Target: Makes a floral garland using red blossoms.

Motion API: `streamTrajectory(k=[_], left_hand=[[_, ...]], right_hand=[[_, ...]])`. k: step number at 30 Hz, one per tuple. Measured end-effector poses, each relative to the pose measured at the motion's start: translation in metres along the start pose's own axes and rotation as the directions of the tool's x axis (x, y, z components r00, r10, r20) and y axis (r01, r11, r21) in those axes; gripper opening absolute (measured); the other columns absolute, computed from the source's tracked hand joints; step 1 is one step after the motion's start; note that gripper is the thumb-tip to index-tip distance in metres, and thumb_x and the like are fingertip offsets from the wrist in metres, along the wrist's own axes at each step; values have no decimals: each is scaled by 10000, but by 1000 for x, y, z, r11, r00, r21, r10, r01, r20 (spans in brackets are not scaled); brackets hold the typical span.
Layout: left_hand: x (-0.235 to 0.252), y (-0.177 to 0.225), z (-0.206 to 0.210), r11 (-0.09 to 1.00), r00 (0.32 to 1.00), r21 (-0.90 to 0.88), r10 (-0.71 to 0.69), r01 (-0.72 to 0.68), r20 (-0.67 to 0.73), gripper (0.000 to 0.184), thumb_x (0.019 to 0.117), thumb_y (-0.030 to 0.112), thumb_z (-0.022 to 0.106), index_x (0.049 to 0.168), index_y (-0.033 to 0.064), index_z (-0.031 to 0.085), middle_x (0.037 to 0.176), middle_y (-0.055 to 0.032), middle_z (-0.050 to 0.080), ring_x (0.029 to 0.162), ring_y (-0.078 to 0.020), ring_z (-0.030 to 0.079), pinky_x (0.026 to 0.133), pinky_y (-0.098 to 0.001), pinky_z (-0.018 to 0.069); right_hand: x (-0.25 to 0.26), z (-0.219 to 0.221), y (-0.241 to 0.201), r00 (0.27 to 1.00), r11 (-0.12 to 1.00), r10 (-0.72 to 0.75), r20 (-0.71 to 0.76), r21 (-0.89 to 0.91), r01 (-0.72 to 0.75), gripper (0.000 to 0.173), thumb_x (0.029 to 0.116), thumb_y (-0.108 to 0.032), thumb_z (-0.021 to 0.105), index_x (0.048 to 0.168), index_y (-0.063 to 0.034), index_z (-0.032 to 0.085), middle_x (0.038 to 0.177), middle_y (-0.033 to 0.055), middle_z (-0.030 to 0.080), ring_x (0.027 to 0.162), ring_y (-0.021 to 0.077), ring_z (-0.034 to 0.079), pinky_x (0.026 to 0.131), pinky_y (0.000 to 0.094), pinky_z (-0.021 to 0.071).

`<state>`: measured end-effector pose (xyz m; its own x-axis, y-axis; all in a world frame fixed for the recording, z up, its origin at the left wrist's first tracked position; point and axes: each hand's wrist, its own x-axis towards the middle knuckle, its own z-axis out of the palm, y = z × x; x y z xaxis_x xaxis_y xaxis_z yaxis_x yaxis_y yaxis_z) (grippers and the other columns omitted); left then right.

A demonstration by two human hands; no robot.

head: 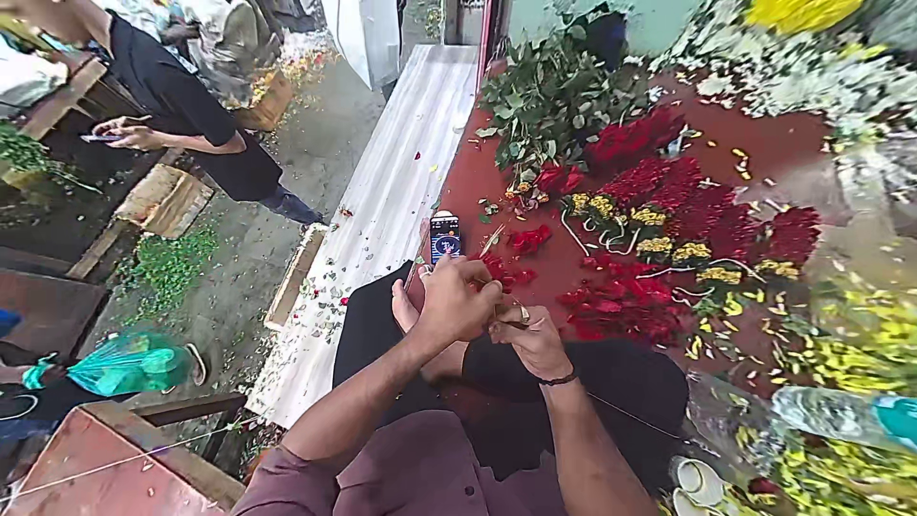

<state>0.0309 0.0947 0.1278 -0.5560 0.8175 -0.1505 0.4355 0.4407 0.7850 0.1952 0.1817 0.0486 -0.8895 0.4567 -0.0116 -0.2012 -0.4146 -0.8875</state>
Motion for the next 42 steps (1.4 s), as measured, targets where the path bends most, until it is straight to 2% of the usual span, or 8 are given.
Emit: streamTrajectory(k=[4,7,13,24,27,32,37,42], left_hand=[[-9,-30,-3,989,989,14,-150,150,9,179,914,327,709,876,165,775,864,-6,680,891,-189,631,788,-444,525],[-20,-43,-10,987,978,-7,-156,159,135,159,919,307,739,913,155,788,893,-13,717,844,-169,665,781,-443,561],[-25,-47,-27,998,958,22,-60,56,281,152,908,329,735,913,195,807,882,32,699,835,-128,617,771,-395,508],[-31,-57,-42,931,841,-51,-303,362,447,166,894,326,781,874,162,779,760,42,709,677,-63,630,681,-342,538],[-36,-56,-43,935,859,-66,-290,349,423,154,888,304,783,872,151,773,806,28,700,703,-78,621,682,-350,533],[-47,-54,-44,945,886,-93,-256,314,385,162,883,310,779,857,150,776,871,25,710,790,-76,652,738,-319,561],[-57,-60,-40,952,887,-74,-246,297,392,190,878,357,752,834,173,771,823,49,670,723,-61,579,678,-306,490],[-62,-68,-47,948,898,-102,-247,302,364,199,887,346,747,821,159,761,766,51,608,671,-51,523,638,-275,448]], right_hand=[[2,11,-3,1000,975,-11,-18,-224,6,104,931,-84,704,918,-32,793,840,16,745,671,39,631,616,216,540],[-1,17,-8,999,948,21,28,-317,-11,114,934,-88,693,930,-35,794,883,28,769,806,75,716,763,269,612],[0,-9,-12,955,955,179,-236,-191,-226,53,894,-94,746,891,-61,787,702,2,673,485,11,414,450,189,339],[-3,7,-21,968,941,246,50,-254,-225,87,923,-81,710,908,-47,788,801,-30,739,683,-11,618,658,189,522],[6,-18,-20,899,822,429,-92,-372,-430,131,960,-127,667,935,-53,771,711,-34,666,569,14,519,535,197,434],[62,-92,36,831,369,317,-457,-748,-552,208,996,-130,609,1126,-112,770,1087,99,752,1019,261,709,919,548,556],[124,-119,102,861,57,176,-477,-868,-493,290,929,-149,658,1200,-196,749,1212,120,681,1142,339,646,941,596,529],[125,-119,104,864,123,152,-479,-859,-498,161,888,-211,731,1020,-121,756,1116,133,693,1087,348,656,898,624,526]])
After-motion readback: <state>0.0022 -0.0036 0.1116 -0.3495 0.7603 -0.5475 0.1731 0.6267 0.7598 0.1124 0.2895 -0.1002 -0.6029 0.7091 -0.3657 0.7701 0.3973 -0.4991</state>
